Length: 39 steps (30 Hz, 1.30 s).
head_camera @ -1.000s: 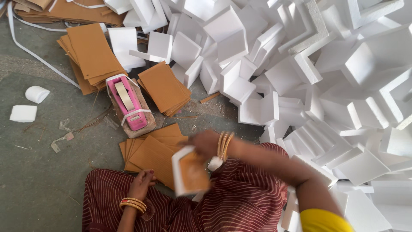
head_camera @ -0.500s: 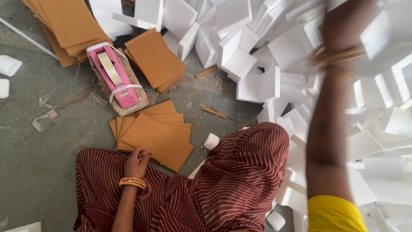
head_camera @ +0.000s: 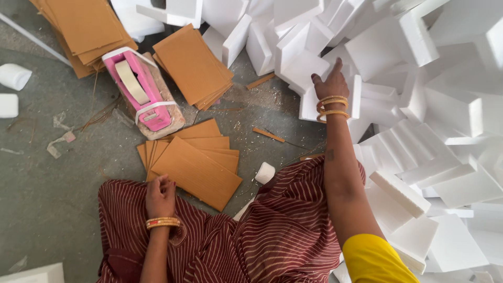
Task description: The person folds cardboard pieces around styrofoam blocks, uses a tape dispenser to secure them, and gathers the packaged units on the floor.
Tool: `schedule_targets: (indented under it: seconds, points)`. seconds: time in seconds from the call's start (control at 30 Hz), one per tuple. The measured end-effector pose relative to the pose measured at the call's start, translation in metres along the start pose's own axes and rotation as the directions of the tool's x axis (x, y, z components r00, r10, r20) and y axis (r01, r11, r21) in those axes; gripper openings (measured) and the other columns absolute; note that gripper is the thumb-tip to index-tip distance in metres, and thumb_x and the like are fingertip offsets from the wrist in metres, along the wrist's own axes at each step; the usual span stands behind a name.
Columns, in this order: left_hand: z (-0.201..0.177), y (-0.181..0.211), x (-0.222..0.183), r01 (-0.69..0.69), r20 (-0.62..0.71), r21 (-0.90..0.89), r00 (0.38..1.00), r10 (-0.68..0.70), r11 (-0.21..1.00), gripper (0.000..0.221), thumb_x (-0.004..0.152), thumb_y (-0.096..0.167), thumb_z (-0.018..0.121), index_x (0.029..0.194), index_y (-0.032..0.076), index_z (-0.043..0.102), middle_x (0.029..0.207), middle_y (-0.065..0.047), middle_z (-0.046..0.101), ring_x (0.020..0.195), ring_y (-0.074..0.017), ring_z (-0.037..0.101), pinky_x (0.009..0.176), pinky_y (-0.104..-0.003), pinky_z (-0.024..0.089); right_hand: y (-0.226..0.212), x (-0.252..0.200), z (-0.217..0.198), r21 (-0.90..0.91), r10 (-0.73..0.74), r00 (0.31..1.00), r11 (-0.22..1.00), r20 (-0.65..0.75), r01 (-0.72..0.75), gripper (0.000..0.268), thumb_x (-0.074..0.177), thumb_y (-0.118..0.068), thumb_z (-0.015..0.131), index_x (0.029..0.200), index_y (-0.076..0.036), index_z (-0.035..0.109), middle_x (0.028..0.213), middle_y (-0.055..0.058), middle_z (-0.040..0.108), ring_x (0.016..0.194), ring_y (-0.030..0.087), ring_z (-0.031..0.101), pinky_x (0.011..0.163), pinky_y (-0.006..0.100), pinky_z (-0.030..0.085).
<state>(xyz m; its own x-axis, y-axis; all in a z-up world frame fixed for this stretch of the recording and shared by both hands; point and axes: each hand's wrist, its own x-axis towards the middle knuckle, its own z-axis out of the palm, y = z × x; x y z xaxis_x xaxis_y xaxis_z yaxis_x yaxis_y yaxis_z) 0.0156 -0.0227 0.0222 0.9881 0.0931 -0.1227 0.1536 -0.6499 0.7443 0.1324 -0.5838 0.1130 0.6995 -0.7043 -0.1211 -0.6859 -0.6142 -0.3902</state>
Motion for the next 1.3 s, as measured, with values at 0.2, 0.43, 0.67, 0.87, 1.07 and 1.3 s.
schedule_targets:
  seconds: [0.2,0.43,0.67,0.87,1.07,1.3]
  points:
    - [-0.001,0.014,0.003,-0.071,-0.061,0.19,0.995,0.084,0.979,0.032,0.095,0.022,0.071,0.122,0.006,0.065,0.119,-0.014,0.062,0.093,-0.0284,0.068,0.074,-0.042,0.058,0.005,0.023,0.048,0.159,0.061,0.991,0.984,0.116,-0.08,0.117,0.082,-0.04,0.085,0.161,-0.006,0.005,0.137,0.03,0.057,0.123,0.044,0.06,0.106,0.048,0.048]
    - [0.009,-0.003,0.004,-0.121,-0.091,0.25,0.985,0.148,0.961,0.035,0.09,0.021,0.074,0.122,0.009,0.063,0.123,-0.019,0.059,0.105,-0.0376,0.064,0.078,-0.048,0.057,0.021,0.053,0.048,0.738,0.043,0.999,0.674,-0.014,-0.019,0.079,0.068,-0.015,0.093,0.129,0.001,0.045,0.105,0.017,0.066,0.081,0.025,0.07,0.061,0.036,0.061]
    - [0.0,-0.031,0.03,-0.132,-0.197,0.336,0.958,0.206,0.933,0.051,0.087,0.025,0.08,0.127,0.005,0.056,0.136,-0.023,0.052,0.126,-0.0448,0.052,0.106,-0.054,0.048,0.001,-0.062,-0.04,0.792,-0.393,0.915,0.527,-0.094,0.308,0.041,0.09,0.002,0.075,0.125,0.002,0.053,0.111,0.014,0.071,0.096,0.026,0.075,0.074,0.035,0.063]
    - [-0.008,-0.007,0.048,0.016,-0.079,0.502,0.997,0.028,0.864,0.079,0.081,0.039,0.085,0.139,-0.001,0.049,0.142,-0.023,0.046,0.13,-0.0408,0.047,0.102,-0.056,0.042,-0.06,-0.186,0.01,0.81,-0.665,0.69,0.552,0.286,0.197,0.091,0.08,0.017,0.065,0.159,-0.006,0.026,0.133,0.027,0.061,0.116,0.035,0.064,0.086,0.044,0.06]
    - [0.0,0.016,0.059,-0.1,0.038,0.58,0.995,0.097,0.808,0.087,0.073,0.04,0.089,0.141,0.004,0.051,0.134,-0.016,0.052,0.128,-0.0341,0.049,0.102,-0.054,0.042,-0.07,-0.26,0.063,0.458,-0.268,0.583,0.865,0.767,-0.205,0.108,0.075,-0.001,0.079,0.162,-0.016,0.016,0.128,0.024,0.065,0.111,0.033,0.068,0.082,0.045,0.064]
    - [-0.004,0.02,0.075,0.017,0.042,0.534,0.998,-0.047,0.846,0.08,0.067,0.038,0.094,0.13,0.006,0.055,0.13,-0.018,0.053,0.121,-0.0369,0.054,0.101,-0.053,0.042,-0.046,-0.281,0.12,0.393,-0.195,0.532,0.873,0.824,-0.287,0.109,0.071,-0.008,0.084,0.156,-0.009,0.017,0.13,0.024,0.059,0.108,0.035,0.069,0.078,0.047,0.066]
